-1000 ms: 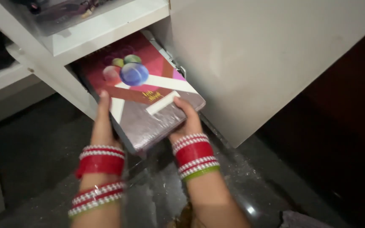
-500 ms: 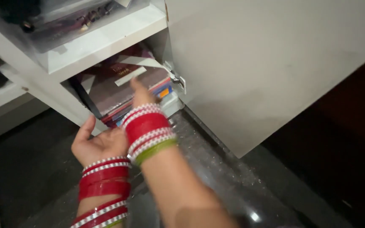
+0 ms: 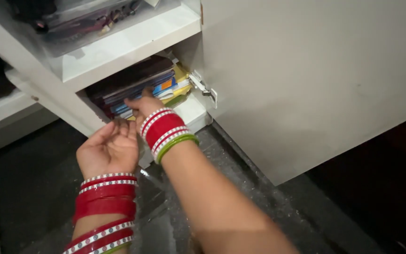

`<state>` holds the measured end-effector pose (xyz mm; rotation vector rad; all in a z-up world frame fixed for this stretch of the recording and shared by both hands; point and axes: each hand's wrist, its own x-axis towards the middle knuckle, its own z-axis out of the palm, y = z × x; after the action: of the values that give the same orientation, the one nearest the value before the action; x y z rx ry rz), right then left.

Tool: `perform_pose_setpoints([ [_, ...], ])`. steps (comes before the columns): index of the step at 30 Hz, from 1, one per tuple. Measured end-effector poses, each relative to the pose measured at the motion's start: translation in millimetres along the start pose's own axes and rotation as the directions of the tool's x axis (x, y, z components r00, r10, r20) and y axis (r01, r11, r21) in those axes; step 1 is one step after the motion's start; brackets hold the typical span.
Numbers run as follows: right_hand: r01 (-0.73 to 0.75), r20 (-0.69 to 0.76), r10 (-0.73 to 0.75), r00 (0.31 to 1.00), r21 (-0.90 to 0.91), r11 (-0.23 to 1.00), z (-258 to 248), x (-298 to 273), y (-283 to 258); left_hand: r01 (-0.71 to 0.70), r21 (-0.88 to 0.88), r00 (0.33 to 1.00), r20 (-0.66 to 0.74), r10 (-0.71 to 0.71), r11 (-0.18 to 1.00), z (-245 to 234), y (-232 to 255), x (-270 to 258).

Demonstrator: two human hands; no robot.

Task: Organize notebooks and electronic accessories in a bedroom.

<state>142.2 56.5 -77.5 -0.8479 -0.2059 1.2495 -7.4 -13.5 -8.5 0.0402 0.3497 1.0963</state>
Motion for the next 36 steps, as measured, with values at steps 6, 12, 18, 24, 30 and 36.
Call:
perform_pose_setpoints([
  [6, 0.128, -0.001, -0.172, 0.985, -0.665, 0.735, -31.1, 70.7, -2.0, 0.009, 0.055, 1.000, 0.009, -0.009, 0.998, -25.5, -1.3, 11.1],
  [12, 0.023, -0.118, -0.008, 0.993, 0.122, 0.992, 30.1, -46.4, -41.5, 0.139, 0.179, 0.987, 0.061, -0.152, 0.974, 32.3, -30.6, -48.5],
  [18, -0.023, -0.068, 0.062, 0.996, 0.467, 0.884, 14.4, -101.3, -31.1, 0.051, 0.171, 0.996, 0.069, -0.063, 0.984, 15.7, -21.9, -22.6],
  [24, 0.015, -0.008, -0.013, 1.000, 0.432, 0.902, -23.3, -126.2, -45.9, 0.037, 0.154, 0.990, 0.131, -0.057, 0.987, 16.9, -21.8, -16.9],
  [30, 0.056, -0.012, -0.057, 0.998, 0.456, 0.888, -25.6, -139.0, -58.9, 0.059, 0.197, 0.980, 0.177, -0.094, 0.979, 34.8, -35.4, -25.0],
  [36, 0.149, -0.057, -0.138, 0.989, 0.446, 0.882, -15.8, -143.7, -61.7, 0.102, 0.150, 0.987, 0.107, -0.119, 0.983, 51.0, -58.7, -30.7],
])
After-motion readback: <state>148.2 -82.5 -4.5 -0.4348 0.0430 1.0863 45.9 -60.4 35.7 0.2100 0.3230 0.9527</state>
